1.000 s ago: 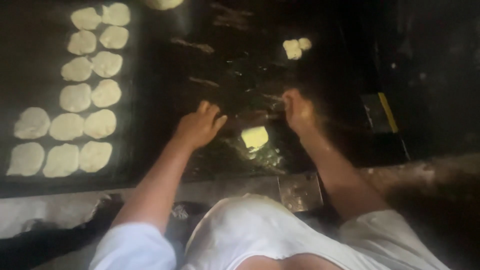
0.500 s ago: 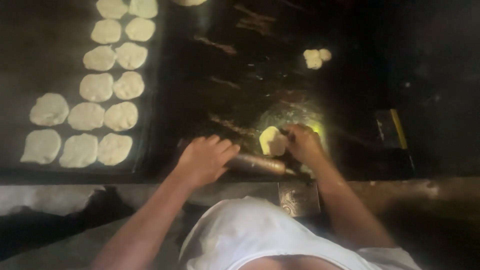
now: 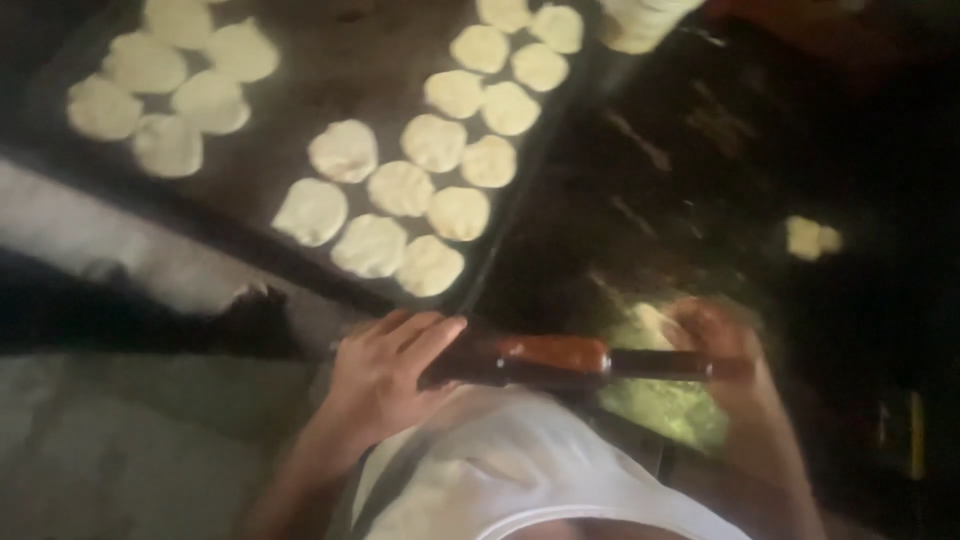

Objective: Rolling out small pieces of dough and arranging them on baking sheets.

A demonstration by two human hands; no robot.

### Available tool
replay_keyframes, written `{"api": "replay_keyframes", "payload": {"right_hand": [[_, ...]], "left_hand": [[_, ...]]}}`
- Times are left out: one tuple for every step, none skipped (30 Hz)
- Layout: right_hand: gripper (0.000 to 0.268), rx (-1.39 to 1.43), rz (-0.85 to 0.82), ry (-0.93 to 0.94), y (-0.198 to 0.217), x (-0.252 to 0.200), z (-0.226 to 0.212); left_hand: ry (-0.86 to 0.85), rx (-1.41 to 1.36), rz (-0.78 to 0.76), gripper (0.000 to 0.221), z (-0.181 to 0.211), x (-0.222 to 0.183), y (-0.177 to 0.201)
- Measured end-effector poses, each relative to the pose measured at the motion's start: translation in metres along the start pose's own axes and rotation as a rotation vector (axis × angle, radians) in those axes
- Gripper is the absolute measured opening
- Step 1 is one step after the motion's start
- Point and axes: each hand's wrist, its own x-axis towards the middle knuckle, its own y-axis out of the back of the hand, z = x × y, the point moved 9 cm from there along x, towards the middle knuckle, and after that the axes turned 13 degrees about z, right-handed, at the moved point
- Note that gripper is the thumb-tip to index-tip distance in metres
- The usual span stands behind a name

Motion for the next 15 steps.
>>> {"api": "replay_keyframes", "payload": {"right_hand": [[0.021, -0.333, -0.076, -0.018, -0.035, 0.012, -0.023], [0.023, -0.666, -0.143, -0.024, -0.066, 0.025, -0.047], [0.023, -0.677, -0.159, -0.015, -0.104, 0.037, -0.061], [0.02, -0.374, -0.314, 0.04, -0.159, 0.043, -0.084], [0.017, -0.068, -0.466, 0.085, -0.21, 0.046, -0.11], [0.017, -0.073, -0.485, 0.089, -0.246, 0.063, -0.114], [0.021, -0.02, -0.466, 0.167, -0.28, 0.081, -0.126], [0.026, 0.033, -0.442, 0.243, -0.312, 0.098, -0.137], [0.026, 0.028, -0.458, 0.245, -0.338, 0.104, -0.144], [0.023, -0.099, -0.373, 0.426, -0.357, 0.111, -0.16], [0.021, -0.224, -0.284, 0.607, -0.377, 0.114, -0.177], [0.021, -0.228, -0.293, 0.606, -0.388, 0.118, -0.164], [0.027, -0.296, -0.231, 0.783, -0.395, 0.116, -0.162], [0.033, -0.362, -0.163, 0.959, -0.402, 0.113, -0.159], [0.033, -0.364, -0.169, 0.959, -0.399, 0.111, -0.155]], "left_hand": [[0.034, -0.039, 0.028, 0.068, -0.008, -0.001, 0.009], [0.06, -0.081, 0.059, 0.068, -0.017, 0.0, 0.018], [0.074, -0.077, 0.074, 0.068, -0.023, -0.001, 0.026], [0.075, -0.091, 0.089, 0.068, -0.028, 0.0, 0.034], [0.075, -0.104, 0.105, 0.068, -0.033, 0.001, 0.042], [0.088, -0.095, 0.118, 0.068, -0.039, -0.002, 0.049], [0.084, -0.083, 0.142, 0.068, -0.045, -0.004, 0.056], [0.079, -0.074, 0.164, 0.068, -0.05, -0.006, 0.062], [0.09, -0.068, 0.175, 0.068, -0.057, -0.011, 0.064], [0.126, -0.039, 0.173, 0.064, -0.066, -0.017, 0.066], [0.162, -0.01, 0.17, 0.061, -0.074, -0.023, 0.066], [0.171, -0.01, 0.175, 0.061, -0.08, -0.027, 0.068], [0.193, -0.004, 0.192, 0.062, -0.086, -0.032, 0.069], [0.211, 0.002, 0.207, 0.063, -0.091, -0.035, 0.071], [0.217, 0.001, 0.209, 0.063, -0.094, -0.037, 0.073]]}}
